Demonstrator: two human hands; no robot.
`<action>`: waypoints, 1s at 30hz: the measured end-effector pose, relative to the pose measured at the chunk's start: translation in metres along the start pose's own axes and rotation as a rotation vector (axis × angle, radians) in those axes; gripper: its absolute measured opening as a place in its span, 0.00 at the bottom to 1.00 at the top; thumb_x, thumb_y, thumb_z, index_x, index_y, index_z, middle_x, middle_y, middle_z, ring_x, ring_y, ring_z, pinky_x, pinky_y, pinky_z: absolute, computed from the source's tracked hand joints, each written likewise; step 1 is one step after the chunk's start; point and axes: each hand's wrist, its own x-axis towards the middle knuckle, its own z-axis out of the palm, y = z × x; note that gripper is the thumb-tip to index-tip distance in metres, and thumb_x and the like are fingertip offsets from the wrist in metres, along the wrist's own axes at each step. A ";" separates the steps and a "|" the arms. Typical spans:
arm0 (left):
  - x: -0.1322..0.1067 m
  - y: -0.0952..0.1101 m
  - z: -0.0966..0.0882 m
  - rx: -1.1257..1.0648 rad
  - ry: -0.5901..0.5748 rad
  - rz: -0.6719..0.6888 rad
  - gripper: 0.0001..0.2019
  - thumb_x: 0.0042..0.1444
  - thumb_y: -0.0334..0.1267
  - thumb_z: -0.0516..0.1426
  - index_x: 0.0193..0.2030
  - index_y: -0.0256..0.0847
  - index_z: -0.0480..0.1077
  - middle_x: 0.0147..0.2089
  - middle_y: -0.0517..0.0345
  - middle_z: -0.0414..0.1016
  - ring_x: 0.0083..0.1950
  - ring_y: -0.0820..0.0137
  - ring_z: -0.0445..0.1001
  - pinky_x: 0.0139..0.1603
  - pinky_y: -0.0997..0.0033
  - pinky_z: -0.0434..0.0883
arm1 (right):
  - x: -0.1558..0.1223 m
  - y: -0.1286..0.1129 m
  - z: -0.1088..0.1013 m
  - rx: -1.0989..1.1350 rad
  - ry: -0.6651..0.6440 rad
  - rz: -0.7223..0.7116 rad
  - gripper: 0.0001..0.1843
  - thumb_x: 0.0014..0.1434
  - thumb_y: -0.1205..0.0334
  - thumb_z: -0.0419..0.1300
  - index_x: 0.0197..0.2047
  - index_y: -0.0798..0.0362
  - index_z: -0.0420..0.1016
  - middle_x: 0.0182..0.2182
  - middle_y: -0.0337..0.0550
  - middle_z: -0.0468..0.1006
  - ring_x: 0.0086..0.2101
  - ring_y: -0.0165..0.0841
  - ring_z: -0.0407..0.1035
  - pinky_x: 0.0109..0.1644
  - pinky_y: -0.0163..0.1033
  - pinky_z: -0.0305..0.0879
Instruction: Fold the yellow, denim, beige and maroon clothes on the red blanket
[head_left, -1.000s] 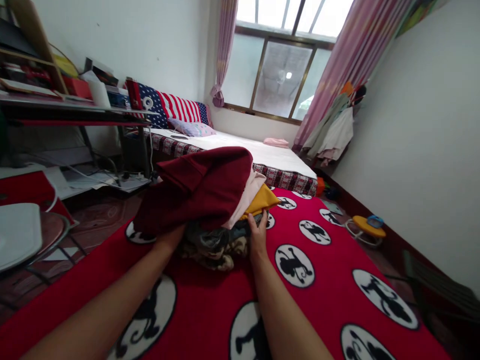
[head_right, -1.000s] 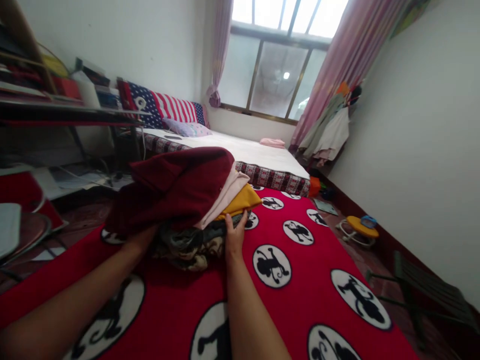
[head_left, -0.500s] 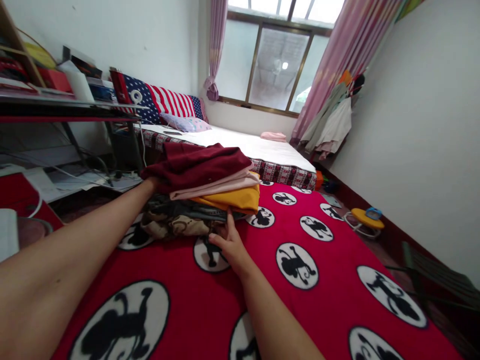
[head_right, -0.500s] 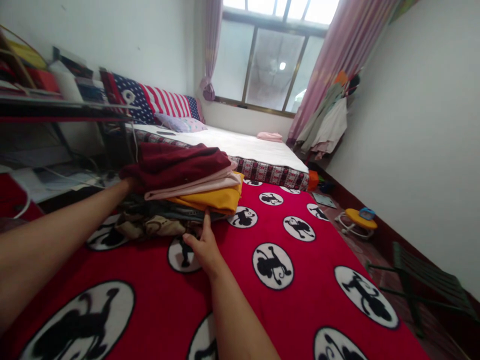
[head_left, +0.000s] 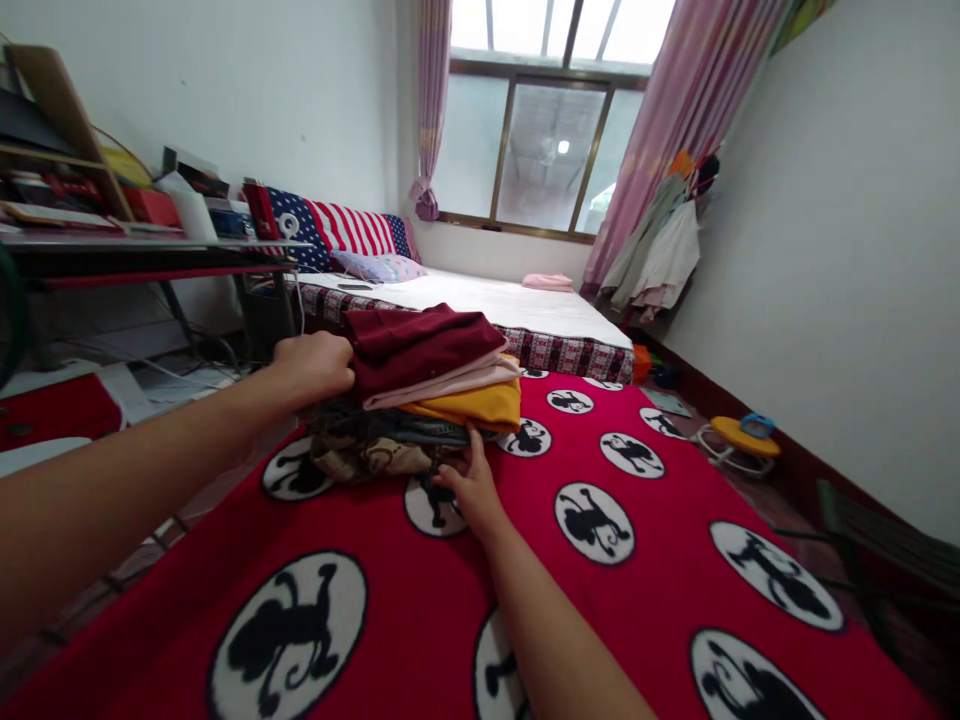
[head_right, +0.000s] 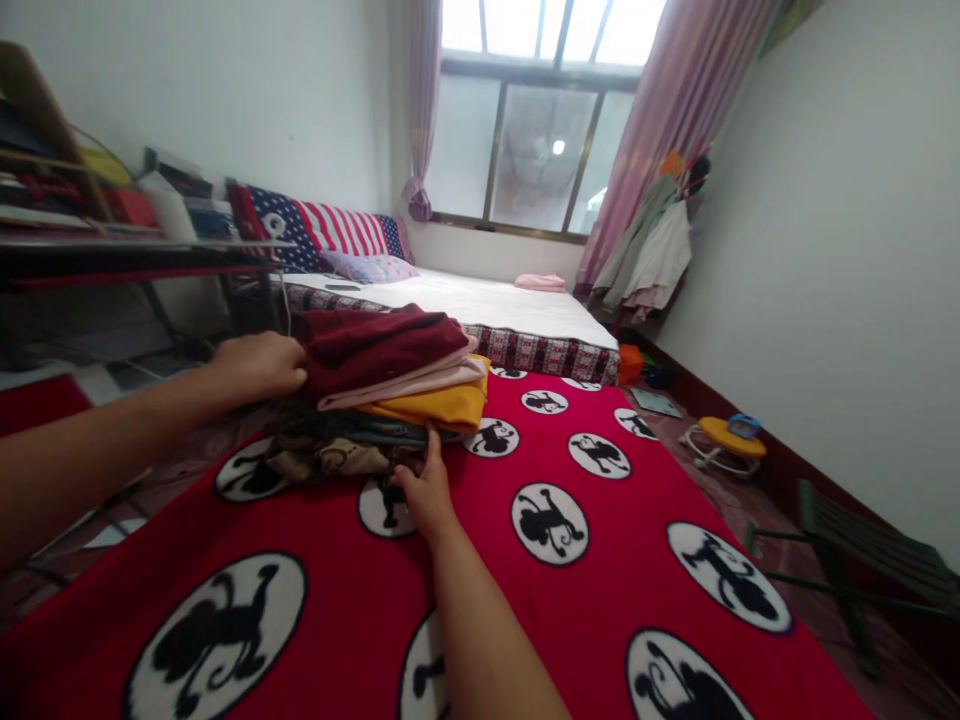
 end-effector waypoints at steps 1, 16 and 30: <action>0.002 0.005 -0.004 0.040 0.011 0.010 0.12 0.54 0.40 0.59 0.36 0.30 0.74 0.39 0.41 0.74 0.46 0.49 0.73 0.49 0.45 0.68 | 0.000 0.001 0.000 -0.004 0.003 -0.010 0.52 0.43 0.64 0.62 0.69 0.47 0.43 0.55 0.46 0.69 0.42 0.34 0.71 0.34 0.33 0.71; -0.008 0.075 0.001 -0.246 0.170 0.134 0.22 0.51 0.43 0.54 0.50 0.31 0.73 0.42 0.50 0.77 0.45 0.59 0.74 0.52 0.60 0.68 | -0.009 0.006 -0.003 0.024 0.338 -0.093 0.37 0.49 0.55 0.62 0.59 0.50 0.52 0.35 0.39 0.73 0.24 0.30 0.73 0.22 0.33 0.66; -0.234 0.137 0.057 -0.655 -0.671 0.646 0.20 0.41 0.50 0.63 0.40 0.42 0.78 0.35 0.51 0.79 0.34 0.60 0.76 0.35 0.69 0.72 | -0.112 -0.045 -0.054 0.244 0.524 -0.085 0.39 0.36 0.57 0.70 0.53 0.51 0.64 0.39 0.43 0.78 0.41 0.38 0.73 0.46 0.43 0.70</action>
